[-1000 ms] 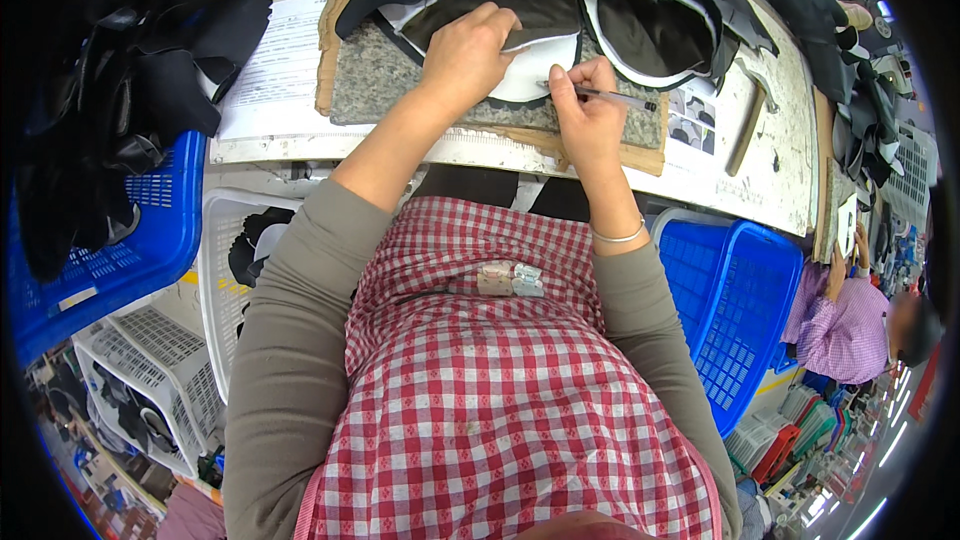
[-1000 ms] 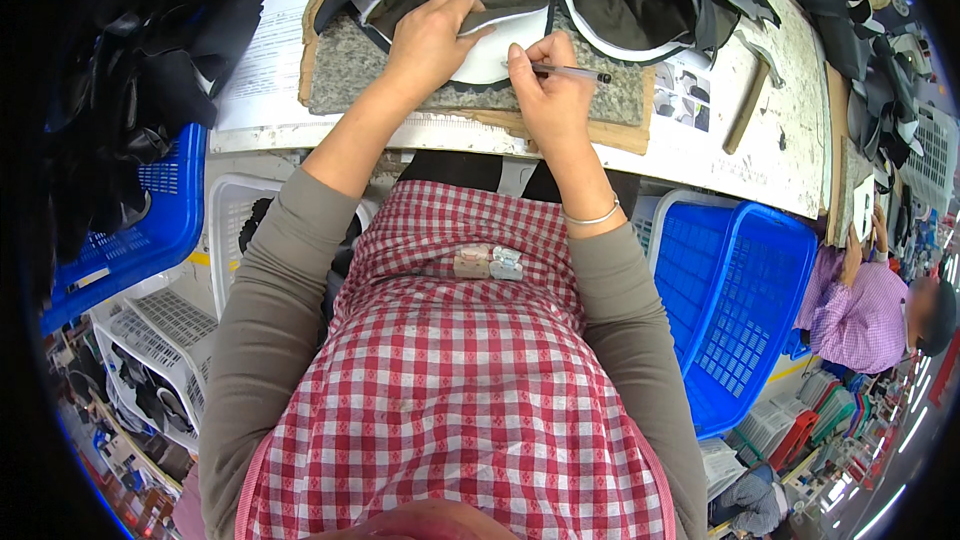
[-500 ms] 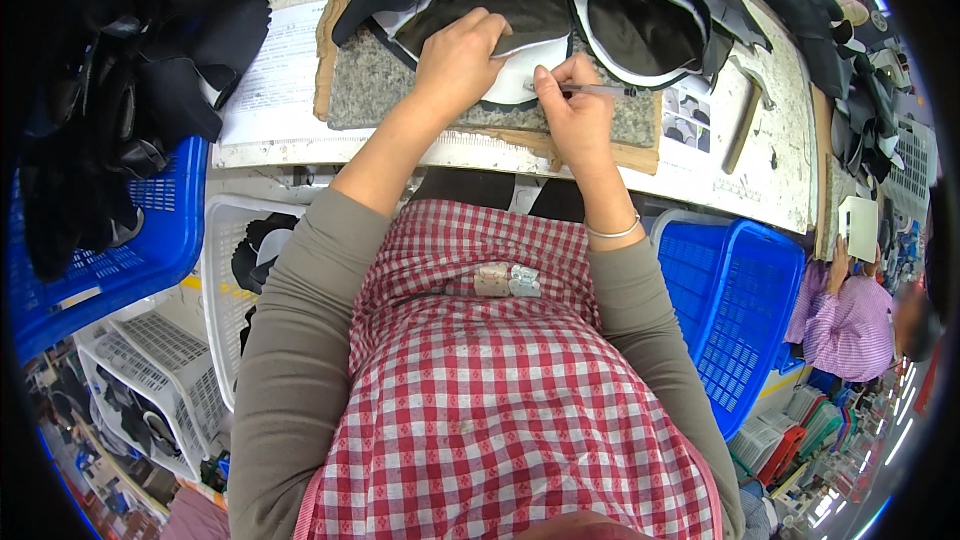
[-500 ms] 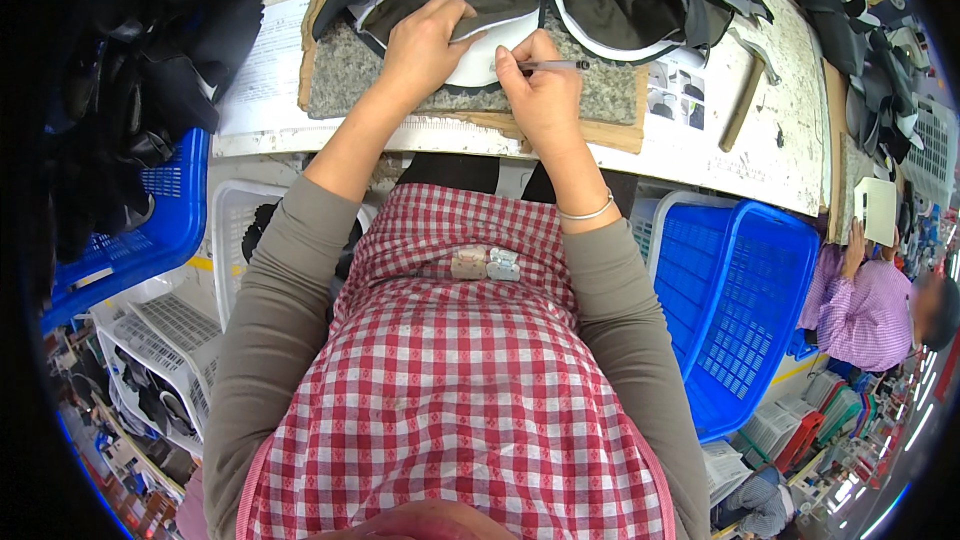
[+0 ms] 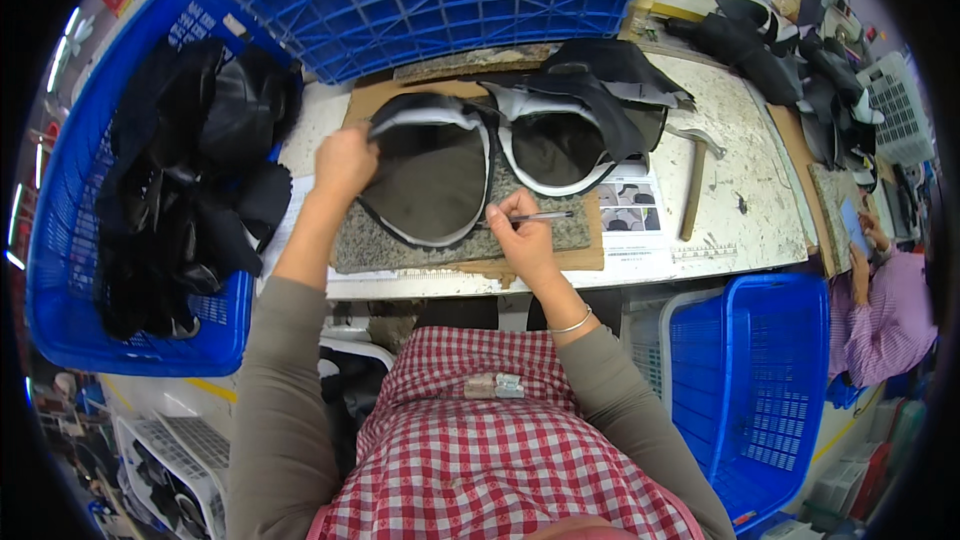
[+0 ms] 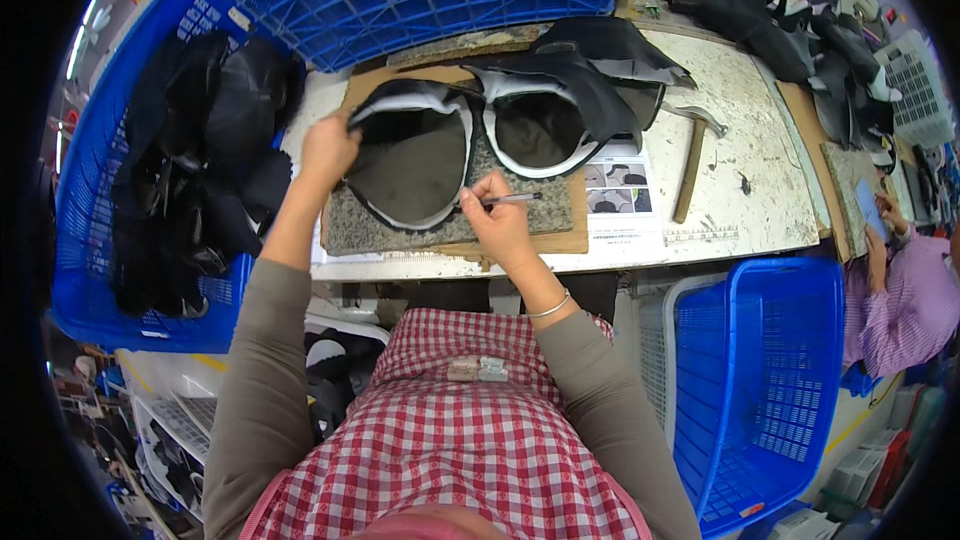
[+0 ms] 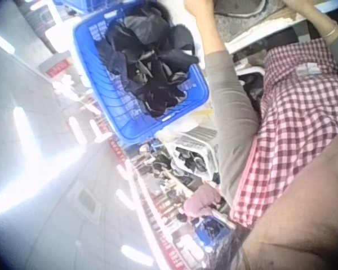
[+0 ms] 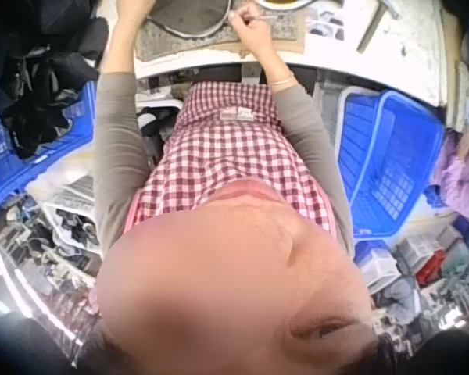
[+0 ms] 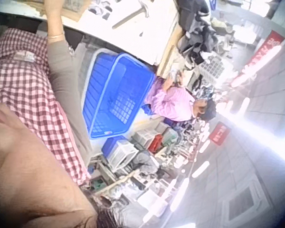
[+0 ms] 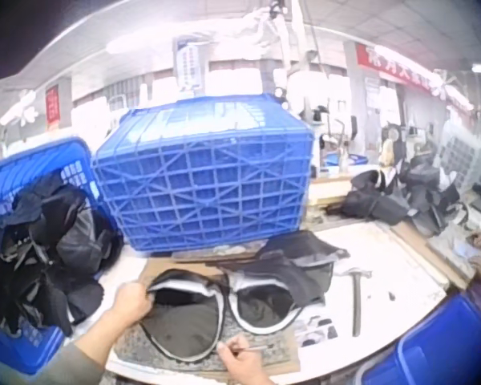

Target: The person repairs black shoes at a workbench. They use a hammer to tap the shoe sole, then use a pen to mark the shoe interior. The person repeatedly picks shoes from a blue basket, works on them, and places them back. Another worker is visible in the background.

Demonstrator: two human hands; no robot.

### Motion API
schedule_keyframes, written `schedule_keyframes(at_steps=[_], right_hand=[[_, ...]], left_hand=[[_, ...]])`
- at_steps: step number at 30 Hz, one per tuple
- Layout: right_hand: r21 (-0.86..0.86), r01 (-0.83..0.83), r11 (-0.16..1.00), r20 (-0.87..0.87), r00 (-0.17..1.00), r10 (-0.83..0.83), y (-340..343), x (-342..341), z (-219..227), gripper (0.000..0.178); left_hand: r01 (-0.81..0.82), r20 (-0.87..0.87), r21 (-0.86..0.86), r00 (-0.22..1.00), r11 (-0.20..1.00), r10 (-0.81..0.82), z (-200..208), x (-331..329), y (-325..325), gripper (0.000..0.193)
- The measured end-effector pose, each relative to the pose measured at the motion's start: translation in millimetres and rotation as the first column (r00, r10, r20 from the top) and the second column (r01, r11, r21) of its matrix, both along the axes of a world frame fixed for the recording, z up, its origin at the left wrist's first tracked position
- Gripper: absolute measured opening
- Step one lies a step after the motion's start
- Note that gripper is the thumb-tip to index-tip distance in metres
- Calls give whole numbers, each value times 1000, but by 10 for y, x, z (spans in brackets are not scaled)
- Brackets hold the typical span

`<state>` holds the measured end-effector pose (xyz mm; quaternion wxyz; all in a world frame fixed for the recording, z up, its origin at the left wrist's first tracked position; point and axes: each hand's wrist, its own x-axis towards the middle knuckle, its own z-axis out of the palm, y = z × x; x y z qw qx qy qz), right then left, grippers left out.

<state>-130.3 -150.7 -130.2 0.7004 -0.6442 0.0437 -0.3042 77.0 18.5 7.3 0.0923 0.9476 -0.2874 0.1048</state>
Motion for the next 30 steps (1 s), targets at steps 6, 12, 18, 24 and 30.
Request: schedule_keyframes(at_steps=[6, 12, 18, 24, 30], right_hand=[[-75, 55, 996, 43, 998, -52, 4, 20, -60, 22], [-70, 33, 997, -42, 998, -36, -12, 46, -61, 26], [-6, -12, 1000, -83, 996, 11, -51, 2, -48, 28], [-71, -21, 997, -93, 996, 15, -26, -2, 6, 27], [-77, -38, 996, -104, 994, 30, -17, -2, -4, 25]], left_hand=[[439, 623, -283, 760, 853, -185, 1346, -29, -213, 17], [430, 365, -358, 882, 829, -299, 1282, -391, -1330, 54], [233, 153, -283, 969, 930, -197, 119, 137, -254, 68], [-419, 617, -113, 681, 901, 394, -294, 473, 2603, 53], [-664, 425, 60, 693, 746, 582, -83, 637, 3959, 37]])
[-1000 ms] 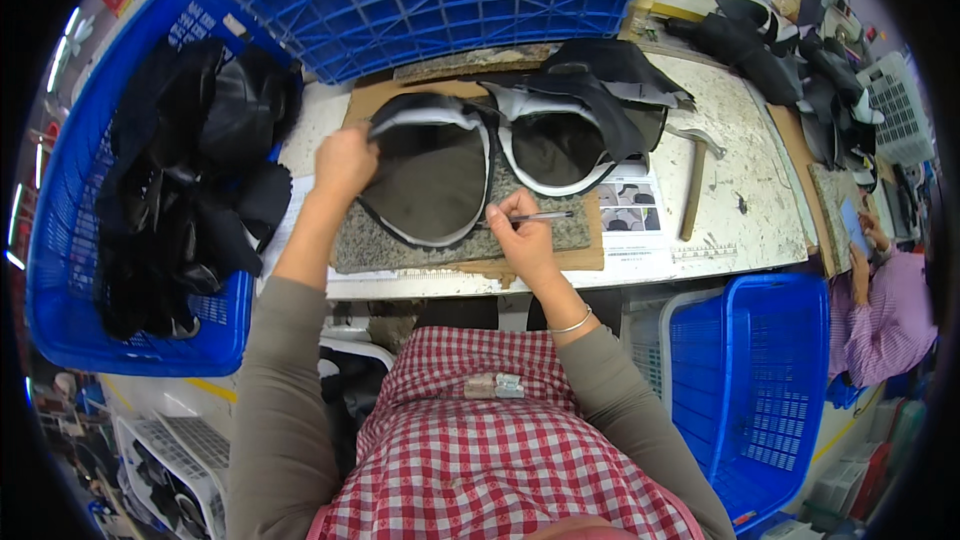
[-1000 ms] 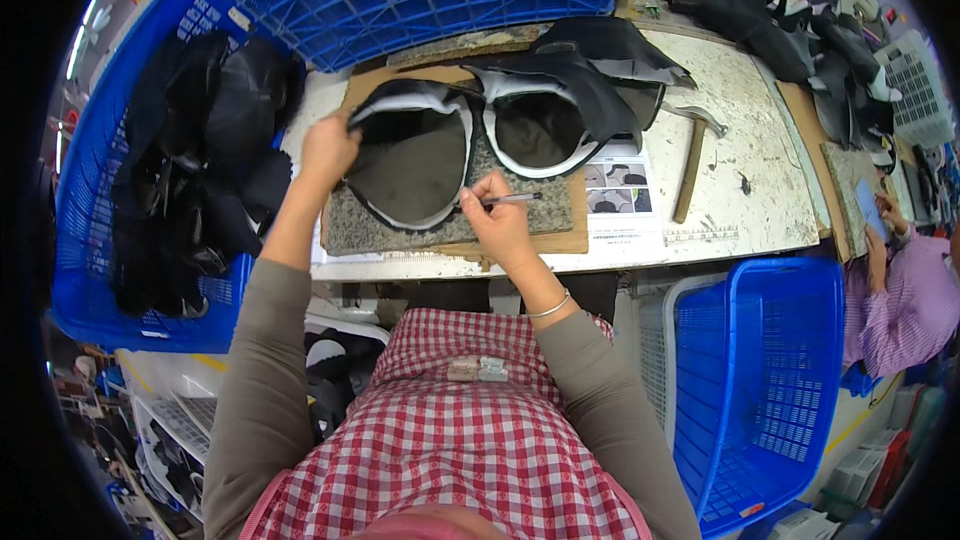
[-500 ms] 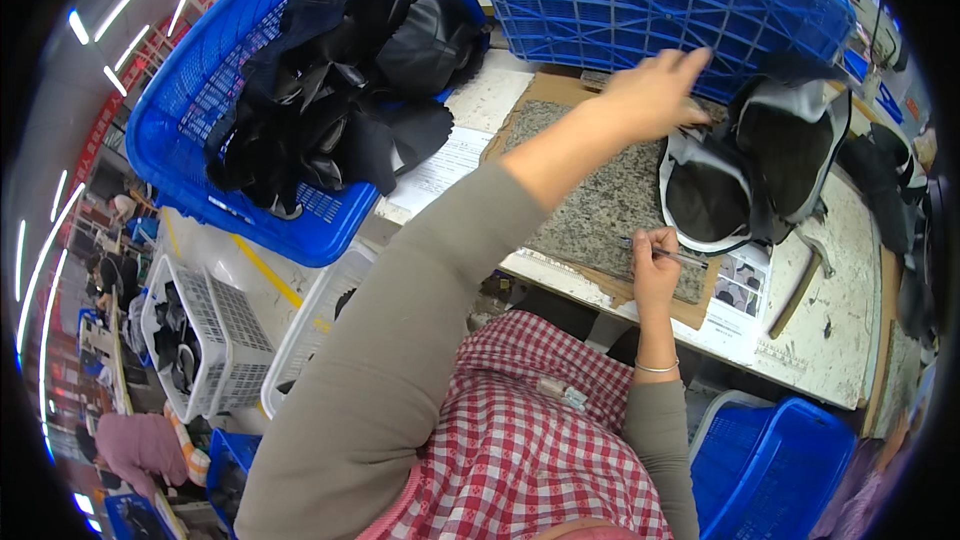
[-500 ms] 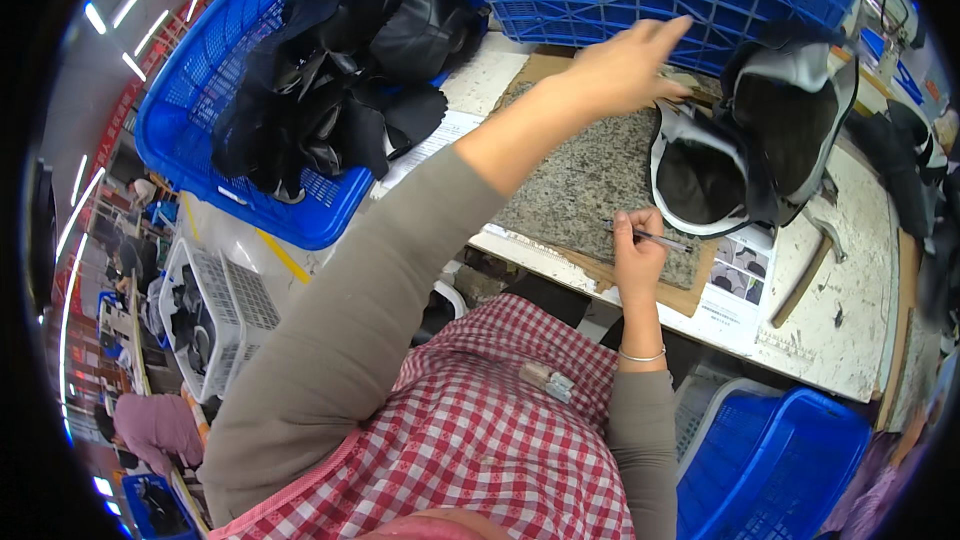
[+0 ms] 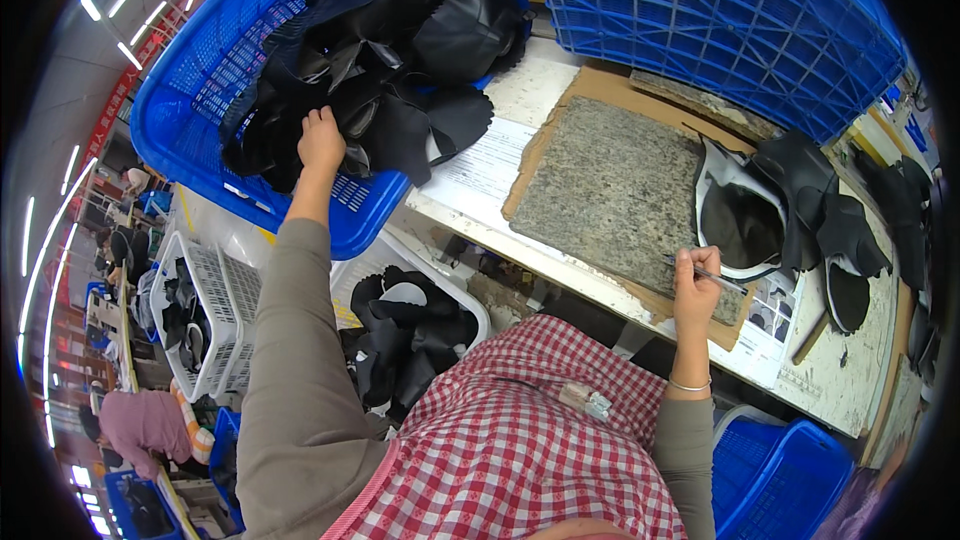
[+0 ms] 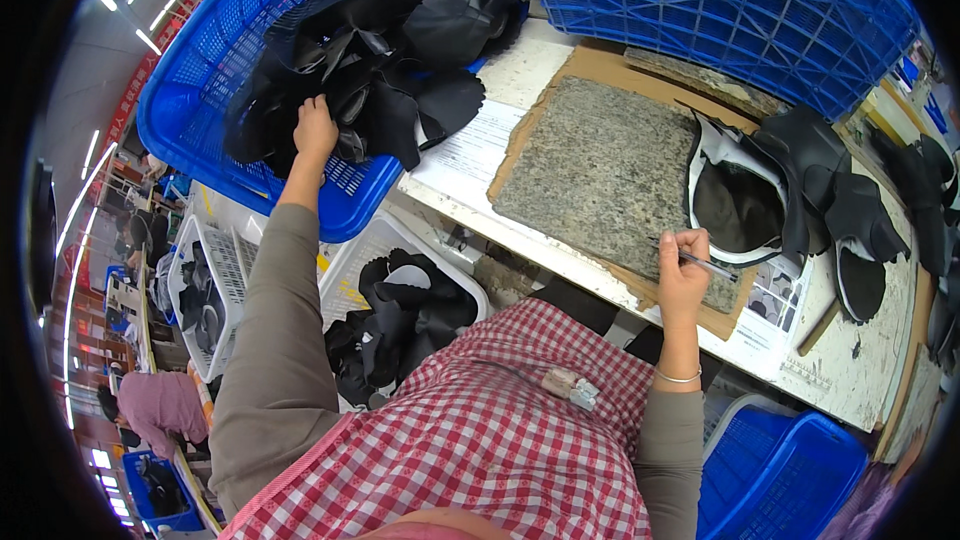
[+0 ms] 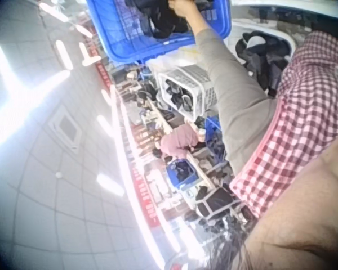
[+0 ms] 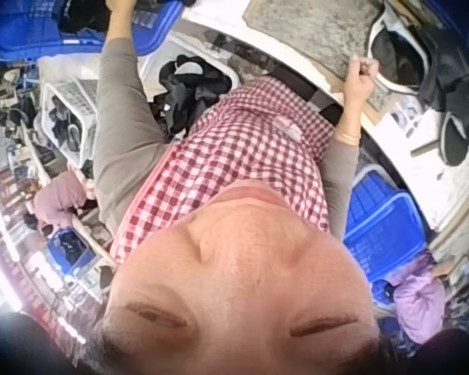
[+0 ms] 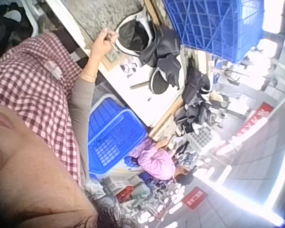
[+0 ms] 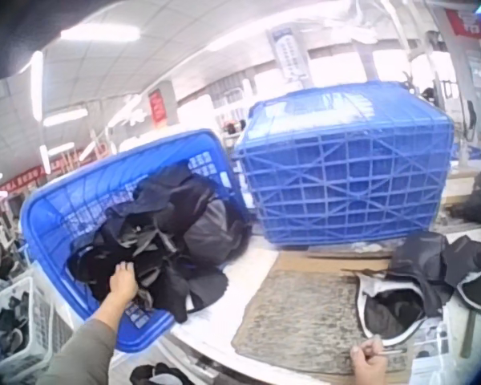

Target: The person repairs black shoes at a workbench. They use a hammer to tap the shoe sole, then use a pen to mark the shoe interior. The person repeatedly picks shoes from a blue basket, works on them, and places them back. Another worker is visible in the background.

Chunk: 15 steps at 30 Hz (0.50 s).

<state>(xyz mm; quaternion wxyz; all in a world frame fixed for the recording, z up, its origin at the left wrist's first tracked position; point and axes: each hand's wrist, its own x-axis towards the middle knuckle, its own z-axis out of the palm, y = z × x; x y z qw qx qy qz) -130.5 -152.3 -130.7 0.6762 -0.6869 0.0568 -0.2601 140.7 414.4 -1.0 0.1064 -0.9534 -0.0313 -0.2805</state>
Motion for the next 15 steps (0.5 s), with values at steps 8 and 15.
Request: schedule_keyframes(at_steps=[8, 15], right_hand=[[134, -21, 991, -8, 1000, 22, -6, -29, 71, 27], [268, -94, 959, -95, 988, 123, -83, 68, 225, 53]], left_hand=[[610, 215, -62, 781, 790, -586, 1195, -513, -843, 36], [949, 476, 194, 130, 248, -870, 1479, -824, -1783, 49]])
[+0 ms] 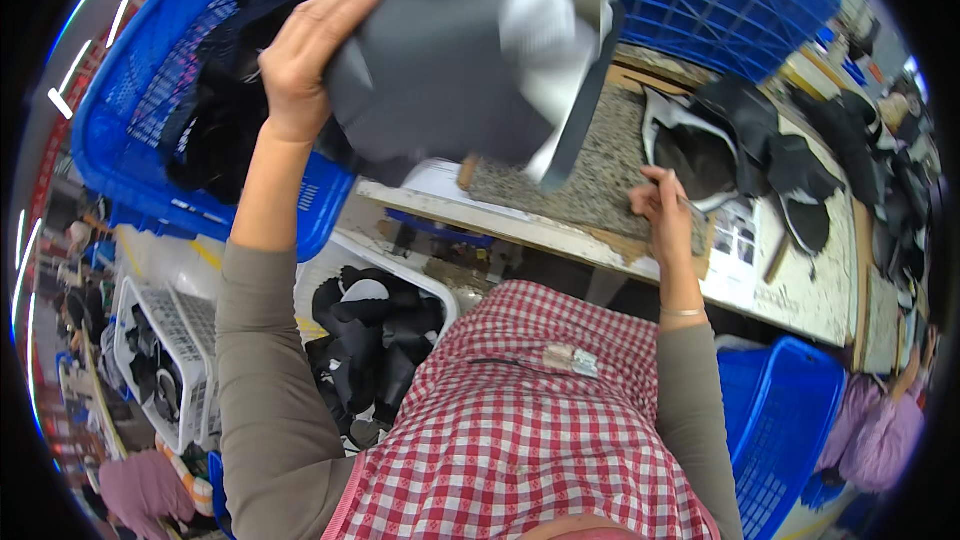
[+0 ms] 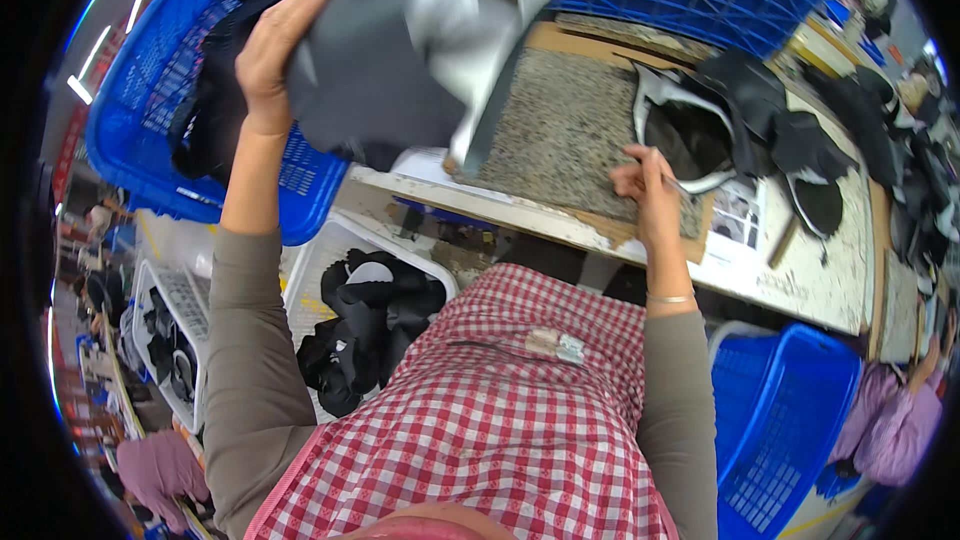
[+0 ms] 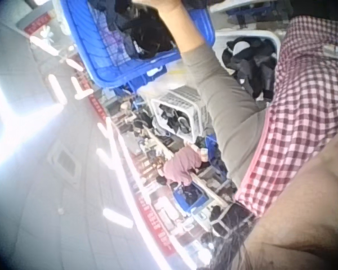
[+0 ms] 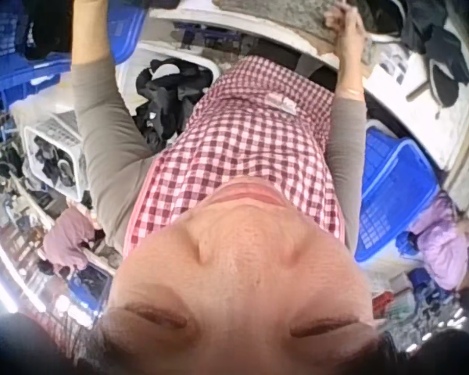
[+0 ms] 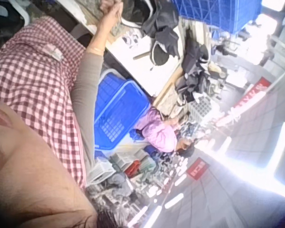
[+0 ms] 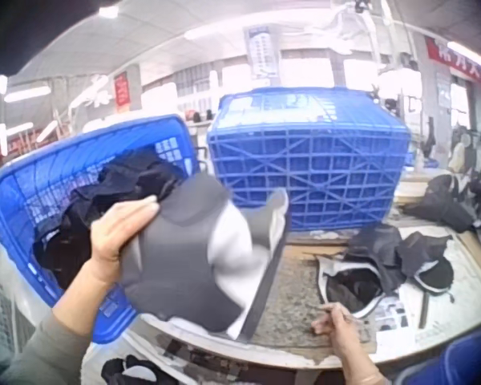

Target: The person repairs black shoes at a workbench. They use a hammer to tap the shoe sole, then use a pen to mark the shoe interior. The person repeatedly picks shoes from a blue basket, works on them, and places them back. Another worker is visible in the background.

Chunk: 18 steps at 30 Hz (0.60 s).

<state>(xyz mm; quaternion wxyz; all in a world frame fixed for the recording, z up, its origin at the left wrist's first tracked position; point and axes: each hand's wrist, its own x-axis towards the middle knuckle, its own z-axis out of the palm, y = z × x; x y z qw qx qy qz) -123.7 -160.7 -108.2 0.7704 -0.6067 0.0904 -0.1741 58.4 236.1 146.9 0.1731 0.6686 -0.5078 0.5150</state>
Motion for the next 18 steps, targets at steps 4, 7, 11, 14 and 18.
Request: schedule_keyframes(at_steps=[4, 7, 11, 14, 18], right_hand=[[126, -14, 992, -25, 1000, 17, -51, 15, 40, 68], [-15, 10, 1000, 23, 1000, -9, -35, -3, 11, 50], [-262, 34, 964, 75, 997, -15, 12, 9, -80, 41], [-206, 68, 976, 62, 997, -56, 34, 28, -130, 49], [-182, 93, 979, 71, 994, -81, 21, -39, -57, 61]], left_hand=[[-310, 8, 537, 932, 785, 362, -678, 185, -633, 42], [-298, -218, 400, 888, 867, 406, -1027, -58, -1033, 37], [169, -871, 54, 490, 984, -36, -1693, -855, -1648, 22], [90, -869, 43, 495, 995, -7, -2140, -1010, -2063, 39], [-42, -774, 264, 588, 964, 238, -2420, -802, -2091, 68]])
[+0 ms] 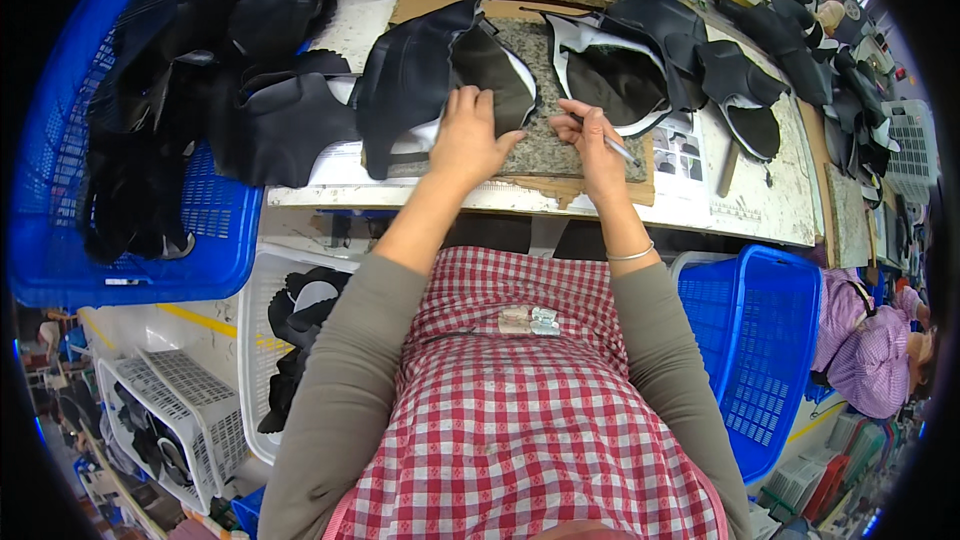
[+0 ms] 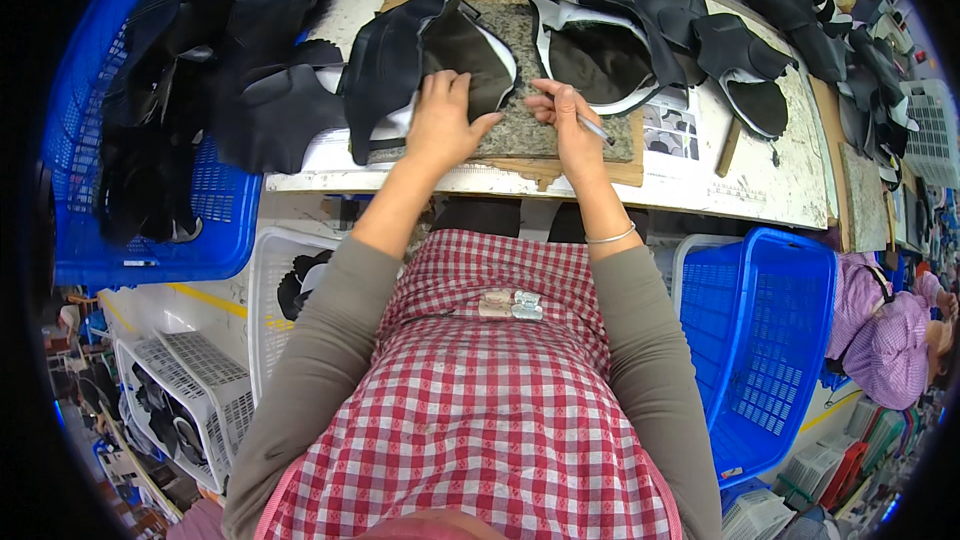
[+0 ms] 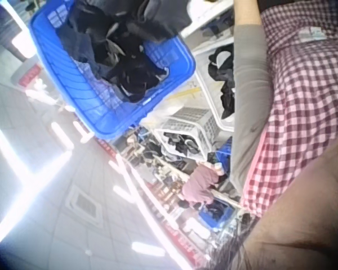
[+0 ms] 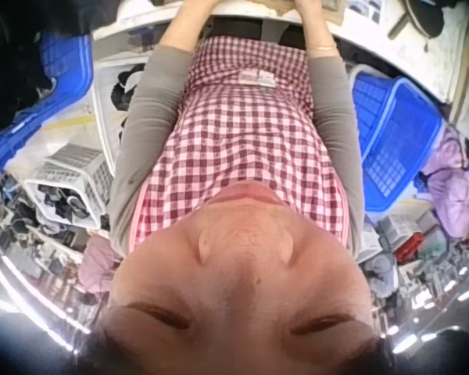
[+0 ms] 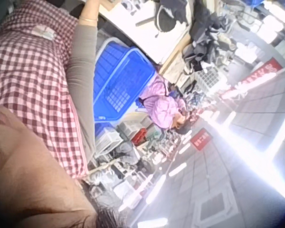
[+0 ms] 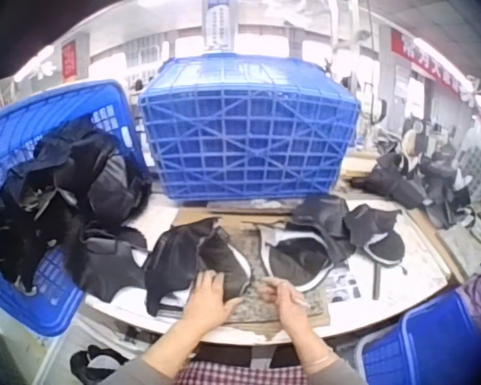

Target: The person repairs black shoes at a workbench. They use a hammer to tap the shoe sole, then use a pen to mark the shoe interior. The person repeatedly picks shoes from a blue basket, works on them, and places them back. Another worker is visible in the background.

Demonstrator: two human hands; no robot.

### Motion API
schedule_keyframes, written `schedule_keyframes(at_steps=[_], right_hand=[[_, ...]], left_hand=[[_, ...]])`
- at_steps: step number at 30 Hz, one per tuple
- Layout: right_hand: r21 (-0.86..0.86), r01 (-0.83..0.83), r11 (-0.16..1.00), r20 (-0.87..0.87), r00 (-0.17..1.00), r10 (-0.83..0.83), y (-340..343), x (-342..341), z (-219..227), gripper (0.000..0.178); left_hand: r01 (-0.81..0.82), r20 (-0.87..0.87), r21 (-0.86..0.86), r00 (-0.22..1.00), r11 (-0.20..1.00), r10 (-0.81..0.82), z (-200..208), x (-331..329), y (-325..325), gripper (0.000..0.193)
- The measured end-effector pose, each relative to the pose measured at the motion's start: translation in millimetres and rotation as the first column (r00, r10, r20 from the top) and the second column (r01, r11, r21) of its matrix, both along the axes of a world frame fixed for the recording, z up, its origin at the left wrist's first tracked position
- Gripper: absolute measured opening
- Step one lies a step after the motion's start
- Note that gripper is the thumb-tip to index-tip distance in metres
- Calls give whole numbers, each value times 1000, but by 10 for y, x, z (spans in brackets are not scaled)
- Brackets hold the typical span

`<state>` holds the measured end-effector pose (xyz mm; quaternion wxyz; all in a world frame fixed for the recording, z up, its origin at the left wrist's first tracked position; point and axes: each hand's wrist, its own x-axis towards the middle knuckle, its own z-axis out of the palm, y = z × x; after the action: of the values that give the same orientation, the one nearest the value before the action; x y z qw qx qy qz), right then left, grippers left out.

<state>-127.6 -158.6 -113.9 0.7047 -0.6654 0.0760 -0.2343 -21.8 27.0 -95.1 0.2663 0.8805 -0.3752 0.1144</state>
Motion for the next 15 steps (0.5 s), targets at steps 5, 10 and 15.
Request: schedule_keyframes(at_steps=[5, 10, 15], right_hand=[[47, -37, 998, -175, 983, 45, 64, -84, 182, 38], [-68, -226, 972, -26, 974, 224, 316, 247, 121, 18], [-254, 44, 966, -50, 997, -59, 374, 375, -18, 27]], left_hand=[[49, -240, -188, 966, 981, -94, -40, 86, 450, 51], [-134, -376, -211, 925, 968, 46, -74, 101, 393, 33], [-278, -169, -64, 950, 959, 264, -129, 130, 249, 28]])
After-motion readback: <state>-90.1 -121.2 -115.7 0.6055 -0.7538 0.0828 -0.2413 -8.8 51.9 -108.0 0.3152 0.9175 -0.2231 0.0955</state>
